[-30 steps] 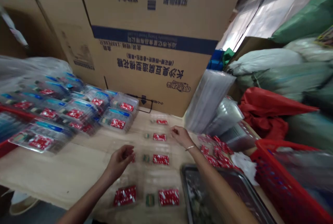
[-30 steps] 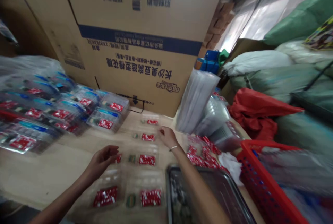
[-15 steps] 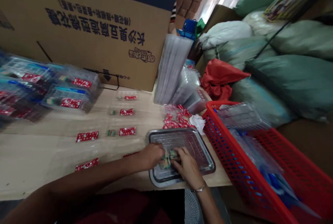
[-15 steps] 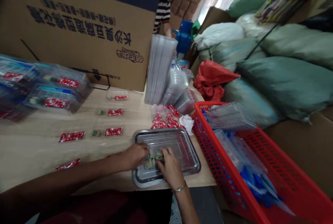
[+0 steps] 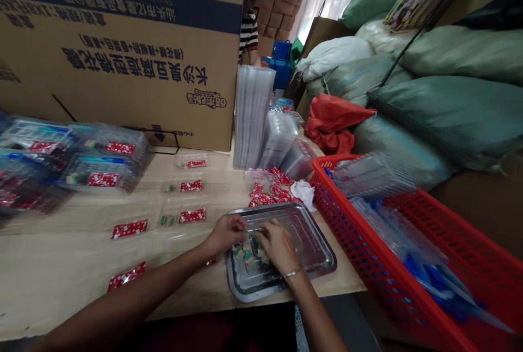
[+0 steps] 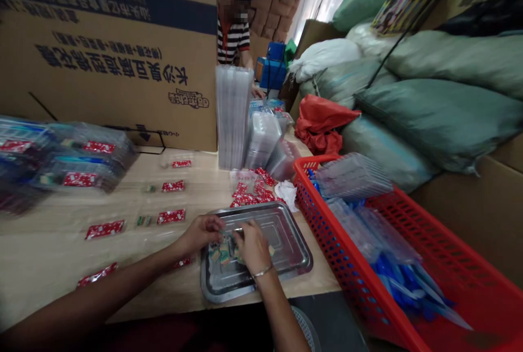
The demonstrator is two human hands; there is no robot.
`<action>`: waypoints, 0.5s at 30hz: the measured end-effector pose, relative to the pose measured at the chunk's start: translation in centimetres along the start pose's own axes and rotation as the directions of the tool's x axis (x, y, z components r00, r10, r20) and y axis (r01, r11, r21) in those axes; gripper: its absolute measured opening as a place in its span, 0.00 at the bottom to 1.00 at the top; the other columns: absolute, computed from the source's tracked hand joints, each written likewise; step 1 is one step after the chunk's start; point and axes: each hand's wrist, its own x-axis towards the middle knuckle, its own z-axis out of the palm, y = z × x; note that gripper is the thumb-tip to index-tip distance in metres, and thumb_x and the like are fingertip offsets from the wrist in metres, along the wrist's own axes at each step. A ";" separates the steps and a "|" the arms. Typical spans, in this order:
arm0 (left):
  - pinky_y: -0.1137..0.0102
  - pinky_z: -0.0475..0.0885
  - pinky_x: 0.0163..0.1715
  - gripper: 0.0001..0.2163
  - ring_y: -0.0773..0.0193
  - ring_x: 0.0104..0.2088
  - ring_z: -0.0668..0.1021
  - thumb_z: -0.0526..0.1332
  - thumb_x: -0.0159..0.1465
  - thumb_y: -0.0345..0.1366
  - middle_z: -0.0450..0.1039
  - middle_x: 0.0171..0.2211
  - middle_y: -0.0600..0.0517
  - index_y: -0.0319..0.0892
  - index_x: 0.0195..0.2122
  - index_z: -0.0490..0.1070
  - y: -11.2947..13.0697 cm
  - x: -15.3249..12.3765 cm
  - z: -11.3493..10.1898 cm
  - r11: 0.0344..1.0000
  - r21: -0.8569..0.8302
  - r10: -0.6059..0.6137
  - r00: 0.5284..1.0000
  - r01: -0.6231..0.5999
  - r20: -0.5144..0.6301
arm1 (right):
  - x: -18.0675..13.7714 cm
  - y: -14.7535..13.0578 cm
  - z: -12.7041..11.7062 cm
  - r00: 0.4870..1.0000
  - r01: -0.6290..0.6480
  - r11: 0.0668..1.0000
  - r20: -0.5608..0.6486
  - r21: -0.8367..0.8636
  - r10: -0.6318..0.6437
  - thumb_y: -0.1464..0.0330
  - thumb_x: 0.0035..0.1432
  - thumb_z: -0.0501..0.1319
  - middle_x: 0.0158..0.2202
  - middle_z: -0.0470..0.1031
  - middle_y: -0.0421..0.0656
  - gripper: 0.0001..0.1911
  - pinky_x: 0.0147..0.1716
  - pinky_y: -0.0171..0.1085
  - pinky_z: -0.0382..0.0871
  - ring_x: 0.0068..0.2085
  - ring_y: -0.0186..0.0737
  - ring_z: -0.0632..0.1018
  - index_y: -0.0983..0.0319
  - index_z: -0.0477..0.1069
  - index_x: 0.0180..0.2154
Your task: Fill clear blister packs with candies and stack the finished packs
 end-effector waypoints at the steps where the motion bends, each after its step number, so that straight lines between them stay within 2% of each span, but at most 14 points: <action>1: 0.76 0.64 0.21 0.10 0.71 0.19 0.70 0.65 0.39 0.27 0.68 0.17 0.59 0.38 0.25 0.70 0.1 -0.1 -0.2 1.000 -0.015 -0.002 1.000 0.002 -0.008 | 0.5 -0.4 0.5 1.000 0.005 0.999 0.022 -0.039 -0.005 0.74 0.54 0.58 0.33 0.70 0.44 0.05 0.35 0.34 0.63 0.35 0.39 0.72 0.62 0.73 0.31; 3: 0.76 0.64 0.22 0.08 0.71 0.19 0.70 0.65 0.39 0.29 0.69 0.17 0.58 0.38 0.23 0.70 0.1 -0.5 -0.7 0.999 -0.038 -0.007 1.000 0.006 -0.021 | 1.0 -0.9 1.0 0.999 0.017 0.997 0.041 -0.075 -0.013 0.78 0.51 0.59 0.32 0.70 0.44 0.06 0.36 0.34 0.62 0.36 0.40 0.71 0.63 0.72 0.29; 5: 0.75 0.65 0.23 0.08 0.70 0.19 0.70 0.65 0.40 0.31 0.70 0.18 0.58 0.38 0.23 0.71 0.1 -0.8 -1.2 0.998 -0.057 -0.014 0.999 0.012 -0.030 | 1.1 -0.9 1.0 0.999 0.032 0.999 0.016 -0.011 -0.032 0.78 0.50 0.58 0.31 0.70 0.44 0.06 0.36 0.35 0.62 0.36 0.40 0.71 0.63 0.71 0.28; 7: 0.74 0.66 0.24 0.08 0.70 0.20 0.71 0.65 0.40 0.31 0.71 0.19 0.57 0.38 0.24 0.72 -0.1 -0.9 -1.4 0.997 -0.074 -0.023 0.999 0.021 -0.028 | 0.8 -0.8 0.6 0.999 0.048 0.985 0.015 0.163 -0.051 0.75 0.54 0.57 0.31 0.70 0.43 0.05 0.35 0.34 0.62 0.35 0.40 0.72 0.63 0.71 0.29; 10: 0.74 0.65 0.25 0.09 0.69 0.21 0.71 0.64 0.40 0.29 0.72 0.20 0.57 0.38 0.26 0.73 -0.4 -0.8 -1.1 0.996 -0.090 -0.027 1.000 0.027 -0.002 | 0.2 -1.3 0.2 0.991 0.045 0.898 0.094 0.437 -0.096 0.70 0.57 0.55 0.28 0.72 0.41 0.08 0.31 0.33 0.62 0.31 0.37 0.72 0.62 0.72 0.30; 12: 0.74 0.64 0.25 0.10 0.69 0.22 0.71 0.64 0.40 0.28 0.72 0.20 0.57 0.37 0.27 0.73 -0.4 -0.7 -0.6 0.995 -0.098 -0.020 1.000 0.022 0.024 | 0.0 -1.9 0.2 0.986 0.049 0.890 0.121 0.454 -0.116 0.70 0.55 0.55 0.27 0.73 0.40 0.07 0.31 0.32 0.61 0.30 0.36 0.72 0.62 0.72 0.29; 15: 0.74 0.65 0.27 0.11 0.67 0.25 0.73 0.63 0.41 0.27 0.74 0.23 0.55 0.37 0.29 0.74 0.0 -0.9 -0.1 0.994 -0.105 0.001 0.994 0.010 0.106 | -0.1 -2.7 0.8 0.991 0.056 0.929 0.090 0.365 -0.095 0.73 0.52 0.56 0.26 0.73 0.39 0.05 0.30 0.32 0.60 0.29 0.36 0.72 0.62 0.70 0.29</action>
